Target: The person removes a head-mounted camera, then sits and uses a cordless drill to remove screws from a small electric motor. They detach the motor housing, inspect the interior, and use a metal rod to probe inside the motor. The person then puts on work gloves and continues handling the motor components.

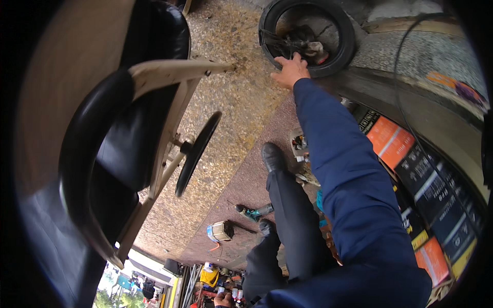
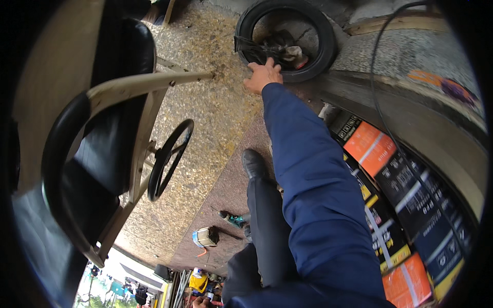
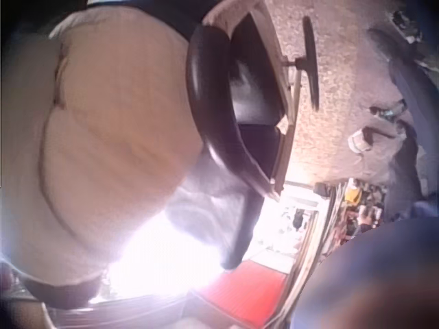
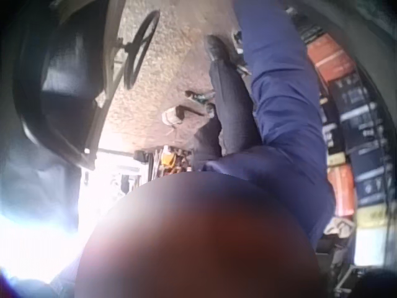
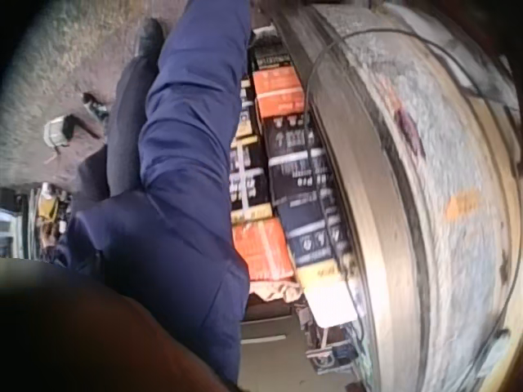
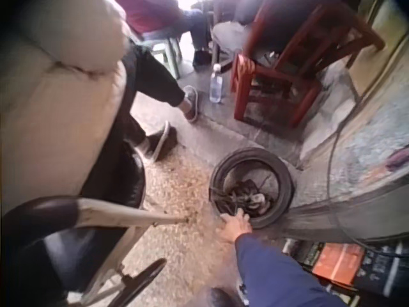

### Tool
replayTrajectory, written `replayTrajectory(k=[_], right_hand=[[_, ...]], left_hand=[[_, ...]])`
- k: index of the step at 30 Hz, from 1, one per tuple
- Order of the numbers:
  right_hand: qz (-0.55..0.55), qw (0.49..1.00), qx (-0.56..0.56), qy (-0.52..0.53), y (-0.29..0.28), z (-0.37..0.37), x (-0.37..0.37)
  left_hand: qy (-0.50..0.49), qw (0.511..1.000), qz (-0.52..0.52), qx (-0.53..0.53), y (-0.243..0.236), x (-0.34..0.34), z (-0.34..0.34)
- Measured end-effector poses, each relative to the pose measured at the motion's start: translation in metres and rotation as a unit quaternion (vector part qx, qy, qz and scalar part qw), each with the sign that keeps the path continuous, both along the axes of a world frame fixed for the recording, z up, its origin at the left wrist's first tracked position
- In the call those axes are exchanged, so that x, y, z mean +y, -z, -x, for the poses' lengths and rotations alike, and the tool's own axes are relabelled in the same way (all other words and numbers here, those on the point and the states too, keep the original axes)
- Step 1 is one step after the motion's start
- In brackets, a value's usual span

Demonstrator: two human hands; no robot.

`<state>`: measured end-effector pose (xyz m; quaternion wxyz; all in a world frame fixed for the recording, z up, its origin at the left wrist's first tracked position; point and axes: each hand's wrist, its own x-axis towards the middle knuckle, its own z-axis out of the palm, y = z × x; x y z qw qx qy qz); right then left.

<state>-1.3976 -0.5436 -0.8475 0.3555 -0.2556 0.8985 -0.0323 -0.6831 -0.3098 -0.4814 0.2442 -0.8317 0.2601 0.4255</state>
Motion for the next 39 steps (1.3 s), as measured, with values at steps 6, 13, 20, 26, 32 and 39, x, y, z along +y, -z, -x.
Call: replayTrajectory(k=[6,13,20,26,32,39], right_hand=[[-0.097,0.994,-0.027,-0.043,0.060,0.037,-0.005],[0.174,0.983,0.049,0.025,0.046,0.036,0.026],[0.467,0.686,-0.218,0.513,-0.108,-0.036,0.088],[0.478,0.610,-0.495,0.394,-0.282,-0.149,0.147],[0.422,0.546,-0.674,0.263,-0.445,-0.316,0.192],[0.275,0.661,-0.696,-0.056,-0.597,-0.481,0.202]], left_hand=[[0.010,1.000,-0.014,-0.024,0.016,-0.033,0.047],[0.017,1.000,0.001,-0.003,0.006,-0.039,0.045],[0.032,0.989,0.073,0.122,-0.013,-0.058,0.079],[-0.015,0.926,0.189,0.326,-0.036,-0.063,0.111],[-0.018,0.791,0.308,0.529,-0.096,-0.061,0.102],[-0.179,0.635,0.326,0.678,-0.240,-0.057,0.016]])
